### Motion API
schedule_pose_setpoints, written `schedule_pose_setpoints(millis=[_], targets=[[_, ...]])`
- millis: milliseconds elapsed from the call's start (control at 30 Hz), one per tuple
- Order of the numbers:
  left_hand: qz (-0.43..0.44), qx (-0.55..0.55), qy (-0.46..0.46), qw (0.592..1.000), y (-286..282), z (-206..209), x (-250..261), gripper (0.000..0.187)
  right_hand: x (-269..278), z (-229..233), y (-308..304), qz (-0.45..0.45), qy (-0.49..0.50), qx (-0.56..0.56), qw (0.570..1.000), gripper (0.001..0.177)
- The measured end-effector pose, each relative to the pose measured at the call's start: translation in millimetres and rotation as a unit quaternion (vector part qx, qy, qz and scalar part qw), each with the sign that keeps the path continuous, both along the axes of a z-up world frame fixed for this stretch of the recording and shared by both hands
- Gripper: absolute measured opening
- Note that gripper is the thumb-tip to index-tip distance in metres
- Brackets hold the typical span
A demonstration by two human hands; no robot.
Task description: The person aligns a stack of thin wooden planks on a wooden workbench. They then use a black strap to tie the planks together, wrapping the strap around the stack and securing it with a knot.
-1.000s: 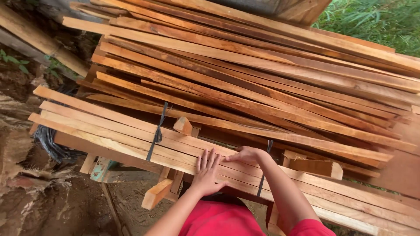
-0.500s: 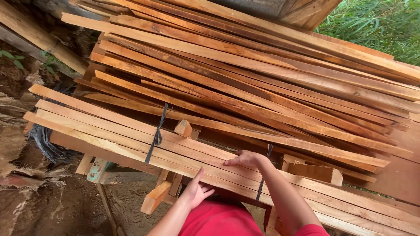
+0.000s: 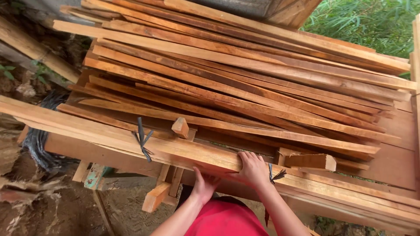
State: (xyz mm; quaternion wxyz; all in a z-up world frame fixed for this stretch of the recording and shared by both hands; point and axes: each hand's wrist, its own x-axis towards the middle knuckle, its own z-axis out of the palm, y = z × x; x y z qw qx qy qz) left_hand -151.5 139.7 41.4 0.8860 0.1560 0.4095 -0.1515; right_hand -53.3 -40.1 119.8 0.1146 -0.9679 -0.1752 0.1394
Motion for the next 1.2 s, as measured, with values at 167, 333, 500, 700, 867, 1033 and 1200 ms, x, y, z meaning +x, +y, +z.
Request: schedule_pose_setpoints(millis=[167, 333, 500, 700, 867, 1033, 1200], targets=[[0.021, -0.006, 0.002, 1.000, -2.2, 6.3, 34.4, 0.112, 4.0, -33.5, -10.2, 0.018, -0.083, -0.016, 0.996, 0.087], [-0.075, 0.028, 0.035, 0.996, 11.0, -12.0, 1.0, 0.121, -17.6, -19.8, -2.9, -0.007, -0.090, -0.005, 0.996, 0.087], [-0.446, 0.500, -0.146, 0.728, 34.7, 73.7, -4.8, 0.025, -21.4, -38.9, -6.0, -0.013, -0.088, -0.033, 0.996, 0.087], [-0.552, 0.749, -0.283, 0.233, 26.6, 97.5, 71.9, 0.114, 1.2, -14.6, -12.7, 0.012, 0.068, -0.057, 0.996, 0.090], [-0.510, 0.790, -0.312, 0.140, 49.6, 15.9, 94.4, 0.106, 1.4, 2.4, -24.1, 0.017, 0.069, -0.065, 0.995, 0.086], [-0.450, 0.812, -0.355, 0.113, 54.0, 14.1, 92.0, 0.091, -2.1, -6.1, -27.5, 0.024, 0.044, -0.063, 0.997, 0.081], [-0.458, 0.812, -0.342, 0.121, 54.7, 9.8, 88.7, 0.095, -3.5, -6.9, -27.4, 0.024, 0.031, -0.055, 0.998, 0.081]])
